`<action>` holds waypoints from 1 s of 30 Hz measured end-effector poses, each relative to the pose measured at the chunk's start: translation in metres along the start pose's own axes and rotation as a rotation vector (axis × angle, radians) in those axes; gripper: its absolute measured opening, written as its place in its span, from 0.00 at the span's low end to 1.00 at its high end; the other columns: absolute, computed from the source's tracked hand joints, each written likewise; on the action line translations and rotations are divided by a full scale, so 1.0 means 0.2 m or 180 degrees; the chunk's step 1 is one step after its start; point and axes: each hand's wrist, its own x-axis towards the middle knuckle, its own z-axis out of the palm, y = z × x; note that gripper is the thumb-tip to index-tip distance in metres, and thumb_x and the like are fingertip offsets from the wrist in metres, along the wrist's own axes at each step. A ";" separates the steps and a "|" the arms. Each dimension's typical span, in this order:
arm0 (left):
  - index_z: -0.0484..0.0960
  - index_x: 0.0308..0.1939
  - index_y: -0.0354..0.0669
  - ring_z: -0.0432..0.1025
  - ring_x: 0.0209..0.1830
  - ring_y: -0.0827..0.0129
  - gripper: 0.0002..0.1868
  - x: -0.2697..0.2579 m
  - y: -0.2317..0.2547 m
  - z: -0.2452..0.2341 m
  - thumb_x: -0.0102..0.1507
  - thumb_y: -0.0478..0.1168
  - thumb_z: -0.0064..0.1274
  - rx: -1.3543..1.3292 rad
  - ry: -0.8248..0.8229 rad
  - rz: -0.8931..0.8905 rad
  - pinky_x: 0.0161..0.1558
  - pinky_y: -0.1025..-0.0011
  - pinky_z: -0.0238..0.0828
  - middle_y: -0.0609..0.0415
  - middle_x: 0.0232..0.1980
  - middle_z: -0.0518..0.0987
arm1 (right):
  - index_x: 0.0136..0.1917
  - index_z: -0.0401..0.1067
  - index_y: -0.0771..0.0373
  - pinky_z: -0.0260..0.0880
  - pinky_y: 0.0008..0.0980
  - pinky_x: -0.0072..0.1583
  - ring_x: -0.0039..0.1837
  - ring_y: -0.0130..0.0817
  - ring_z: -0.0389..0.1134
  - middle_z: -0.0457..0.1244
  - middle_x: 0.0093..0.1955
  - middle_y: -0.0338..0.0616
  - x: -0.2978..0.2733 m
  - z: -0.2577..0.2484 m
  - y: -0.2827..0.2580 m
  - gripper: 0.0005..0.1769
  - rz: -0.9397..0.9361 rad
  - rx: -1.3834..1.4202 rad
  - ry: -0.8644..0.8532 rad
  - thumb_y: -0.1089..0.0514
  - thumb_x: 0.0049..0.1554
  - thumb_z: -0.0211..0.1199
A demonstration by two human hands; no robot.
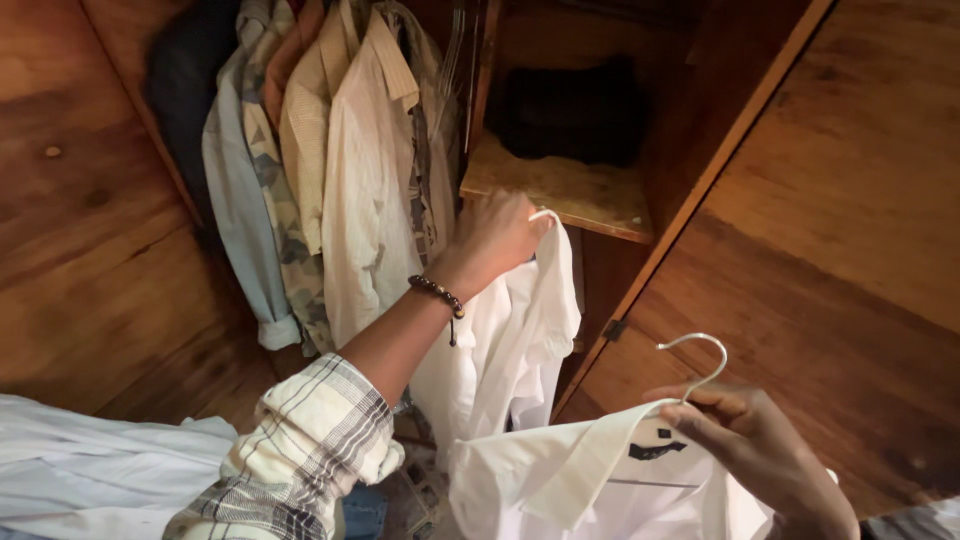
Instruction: The person picks up clothes from a pile on the left and places them onto wire hangers before hanging the hangers on a wooden rod inside a closet.
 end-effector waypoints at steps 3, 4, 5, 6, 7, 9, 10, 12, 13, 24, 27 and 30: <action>0.82 0.26 0.30 0.79 0.37 0.45 0.27 -0.01 -0.01 0.02 0.66 0.53 0.50 -0.0196 -0.0378 -0.0434 0.45 0.50 0.73 0.36 0.32 0.83 | 0.53 0.84 0.65 0.74 0.32 0.49 0.44 0.30 0.73 0.77 0.41 0.47 0.01 0.02 -0.01 0.15 0.0180 -0.0112 0.0019 0.55 0.55 0.70; 0.81 0.26 0.30 0.79 0.36 0.45 0.27 -0.02 -0.01 0.03 0.66 0.53 0.49 -0.0248 -0.0413 -0.0383 0.44 0.50 0.73 0.35 0.32 0.82 | 0.51 0.83 0.66 0.73 0.33 0.48 0.44 0.30 0.73 0.77 0.40 0.47 0.02 0.02 -0.01 0.15 0.0168 -0.0162 0.0004 0.54 0.55 0.70; 0.80 0.25 0.29 0.79 0.35 0.45 0.28 -0.02 -0.01 0.04 0.66 0.53 0.49 -0.0299 -0.0447 -0.0332 0.44 0.50 0.73 0.35 0.31 0.81 | 0.49 0.83 0.67 0.73 0.34 0.47 0.43 0.31 0.73 0.77 0.40 0.47 0.04 0.03 0.00 0.14 0.0155 -0.0213 -0.0010 0.53 0.56 0.70; 0.79 0.25 0.29 0.79 0.34 0.45 0.28 -0.03 -0.01 0.05 0.66 0.54 0.48 -0.0348 -0.0478 -0.0282 0.43 0.50 0.74 0.34 0.31 0.80 | 0.48 0.83 0.66 0.74 0.33 0.47 0.43 0.31 0.73 0.76 0.40 0.46 0.06 0.03 0.00 0.14 -0.0103 -0.0104 -0.0091 0.54 0.56 0.67; 0.78 0.24 0.29 0.79 0.33 0.45 0.29 -0.03 -0.01 0.05 0.66 0.54 0.47 -0.0384 -0.0607 -0.0251 0.43 0.50 0.74 0.34 0.29 0.79 | 0.48 0.83 0.66 0.74 0.33 0.47 0.44 0.30 0.74 0.75 0.40 0.45 0.08 0.04 0.01 0.14 -0.0361 0.0006 -0.0170 0.54 0.57 0.65; 0.77 0.23 0.29 0.79 0.30 0.45 0.31 -0.06 -0.01 0.06 0.67 0.56 0.44 -0.0464 -0.0867 -0.0195 0.43 0.51 0.73 0.34 0.26 0.78 | 0.48 0.83 0.66 0.74 0.33 0.48 0.45 0.30 0.74 0.73 0.41 0.44 0.10 0.05 0.01 0.14 -0.0668 0.0146 -0.0243 0.54 0.57 0.62; 0.78 0.23 0.31 0.79 0.31 0.44 0.30 -0.08 -0.01 0.06 0.66 0.56 0.44 -0.0545 -0.0778 -0.0103 0.42 0.51 0.73 0.35 0.26 0.79 | 0.47 0.82 0.66 0.73 0.33 0.48 0.45 0.30 0.74 0.73 0.41 0.43 0.11 0.06 0.01 0.14 -0.0728 0.0174 -0.0235 0.55 0.58 0.62; 0.79 0.24 0.33 0.78 0.32 0.43 0.28 -0.12 0.00 0.06 0.64 0.56 0.45 -0.0701 -0.0598 0.0079 0.41 0.51 0.73 0.35 0.27 0.79 | 0.47 0.83 0.67 0.73 0.34 0.50 0.46 0.32 0.73 0.73 0.41 0.44 0.14 0.09 0.00 0.15 -0.0846 0.0279 -0.0241 0.55 0.59 0.61; 0.79 0.24 0.32 0.77 0.31 0.42 0.28 -0.14 0.01 0.05 0.65 0.54 0.44 -0.0599 -0.0541 0.0040 0.41 0.50 0.73 0.35 0.27 0.79 | 0.47 0.83 0.68 0.72 0.35 0.50 0.47 0.33 0.72 0.73 0.42 0.45 0.16 0.11 -0.01 0.15 -0.0903 0.0356 -0.0255 0.55 0.59 0.61; 0.83 0.24 0.35 0.79 0.29 0.45 0.23 -0.31 0.07 -0.02 0.59 0.49 0.42 -0.0496 -0.0807 0.0063 0.38 0.52 0.76 0.37 0.26 0.81 | 0.53 0.82 0.71 0.66 0.39 0.66 0.79 0.35 0.57 0.59 0.80 0.58 0.28 0.30 -0.18 0.16 -0.1880 0.0713 -0.0628 0.58 0.63 0.60; 0.84 0.27 0.35 0.79 0.28 0.48 0.22 -0.35 0.08 -0.03 0.59 0.49 0.42 -0.0781 -0.1051 0.0271 0.37 0.55 0.76 0.37 0.28 0.82 | 0.51 0.82 0.71 0.71 0.39 0.60 0.67 0.37 0.68 0.56 0.82 0.51 0.30 0.35 -0.20 0.16 -0.1550 0.1003 -0.0747 0.57 0.59 0.60; 0.84 0.34 0.36 0.79 0.30 0.50 0.22 -0.40 0.09 -0.06 0.61 0.52 0.43 -0.1009 -0.1026 0.0325 0.36 0.56 0.74 0.39 0.29 0.82 | 0.52 0.81 0.71 0.71 0.38 0.59 0.64 0.34 0.68 0.62 0.74 0.48 0.31 0.39 -0.21 0.15 -0.1514 0.1095 -0.0859 0.58 0.60 0.61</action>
